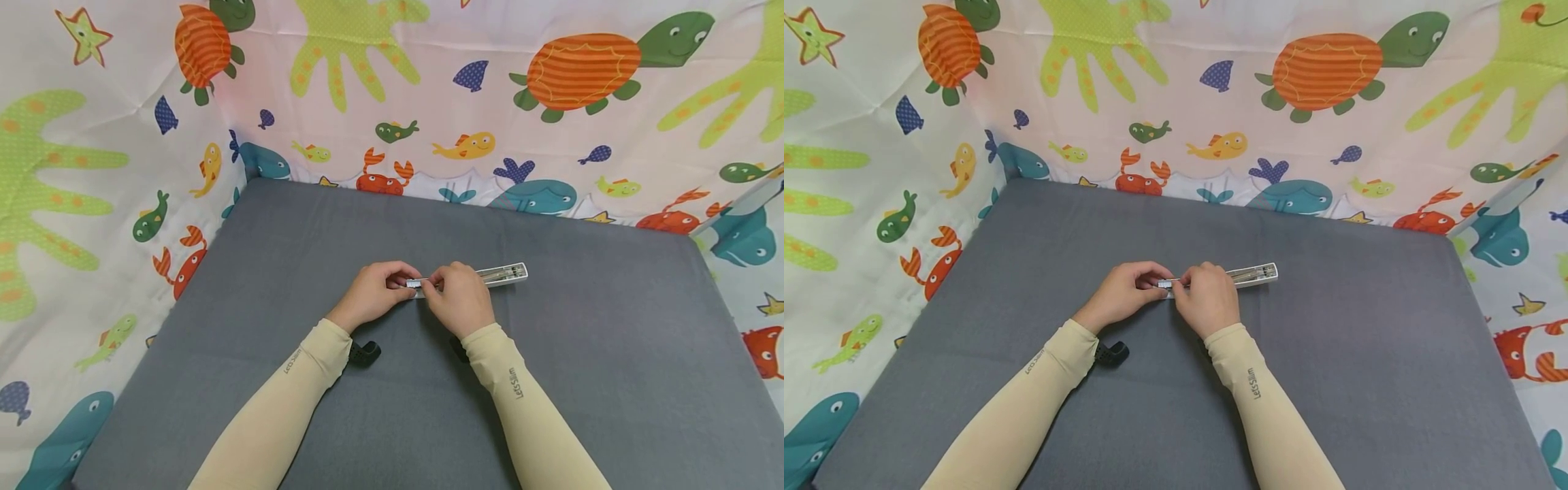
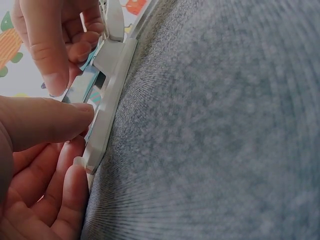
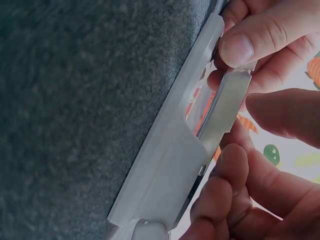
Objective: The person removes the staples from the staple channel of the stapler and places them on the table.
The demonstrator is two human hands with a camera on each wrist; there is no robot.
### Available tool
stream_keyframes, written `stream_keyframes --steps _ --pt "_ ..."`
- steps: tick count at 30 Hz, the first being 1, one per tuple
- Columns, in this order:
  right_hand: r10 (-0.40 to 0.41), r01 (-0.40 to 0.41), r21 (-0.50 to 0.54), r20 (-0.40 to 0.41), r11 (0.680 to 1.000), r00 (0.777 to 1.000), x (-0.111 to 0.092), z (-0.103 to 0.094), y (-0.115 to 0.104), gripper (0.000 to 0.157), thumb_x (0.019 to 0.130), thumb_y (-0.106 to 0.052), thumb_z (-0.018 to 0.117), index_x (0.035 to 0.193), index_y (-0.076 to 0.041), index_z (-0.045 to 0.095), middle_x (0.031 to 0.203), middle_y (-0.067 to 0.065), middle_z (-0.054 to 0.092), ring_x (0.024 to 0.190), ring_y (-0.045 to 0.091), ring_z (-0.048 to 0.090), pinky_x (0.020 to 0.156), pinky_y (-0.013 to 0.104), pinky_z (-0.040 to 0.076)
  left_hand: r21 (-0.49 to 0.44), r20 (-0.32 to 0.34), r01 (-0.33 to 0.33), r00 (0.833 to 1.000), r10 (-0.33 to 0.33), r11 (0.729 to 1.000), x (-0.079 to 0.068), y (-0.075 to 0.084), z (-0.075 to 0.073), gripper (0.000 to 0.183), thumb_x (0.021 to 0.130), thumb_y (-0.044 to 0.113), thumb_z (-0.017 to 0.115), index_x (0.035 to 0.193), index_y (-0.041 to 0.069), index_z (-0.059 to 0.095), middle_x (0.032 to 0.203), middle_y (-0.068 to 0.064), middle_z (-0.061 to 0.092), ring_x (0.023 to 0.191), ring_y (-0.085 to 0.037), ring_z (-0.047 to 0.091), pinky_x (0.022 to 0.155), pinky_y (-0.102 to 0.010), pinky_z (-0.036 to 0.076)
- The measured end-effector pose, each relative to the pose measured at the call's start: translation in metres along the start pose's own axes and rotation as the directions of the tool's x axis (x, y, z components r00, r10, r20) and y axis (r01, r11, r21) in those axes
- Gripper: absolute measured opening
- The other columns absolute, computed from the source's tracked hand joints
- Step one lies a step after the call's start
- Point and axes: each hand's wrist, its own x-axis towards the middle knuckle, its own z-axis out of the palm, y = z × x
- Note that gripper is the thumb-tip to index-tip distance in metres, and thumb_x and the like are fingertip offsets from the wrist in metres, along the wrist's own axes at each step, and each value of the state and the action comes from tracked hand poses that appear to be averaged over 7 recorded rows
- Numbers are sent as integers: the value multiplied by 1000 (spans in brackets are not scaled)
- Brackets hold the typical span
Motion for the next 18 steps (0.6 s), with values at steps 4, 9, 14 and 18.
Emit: stream_keyframes --steps 4,9,14,18 --pt "-6 6 10 -12 1000 1000 0 1 -2 18 89 -25 72 83 -9 77 76 6 65 70 23 56 63 38 45 11 2 5 1000 -5 1000 0 0 0 22 91 24 77 109 35 72 96 12 70 84 -7 66 77 -27 55" --pt "2 -2 18 -11 1000 1000 0 2 -3 19 89 -24 72 82 -7 77 75 7 66 70 24 57 64 38 45 13 5 10 1000 -10 1000 -1 2 0 22 91 23 77 110 34 72 96 12 70 84 -8 65 77 -28 55" --pt "26 -26 23 2 999 1000 0 3 -3 20 91 -25 72 83 -7 77 76 7 67 70 23 58 64 37 45 9 5 8 1000 -8 1000 -1 3 -1 22 91 23 77 110 33 73 96 11 70 84 -8 65 78 -28 55" --pt "44 -45 32 11 998 999 0 3 -3 21 92 -26 71 84 -7 77 76 7 66 70 23 58 64 36 45 12 4 6 1000 -6 1000 -1 2 0 22 91 23 76 110 34 72 97 12 70 85 -7 65 78 -27 55"
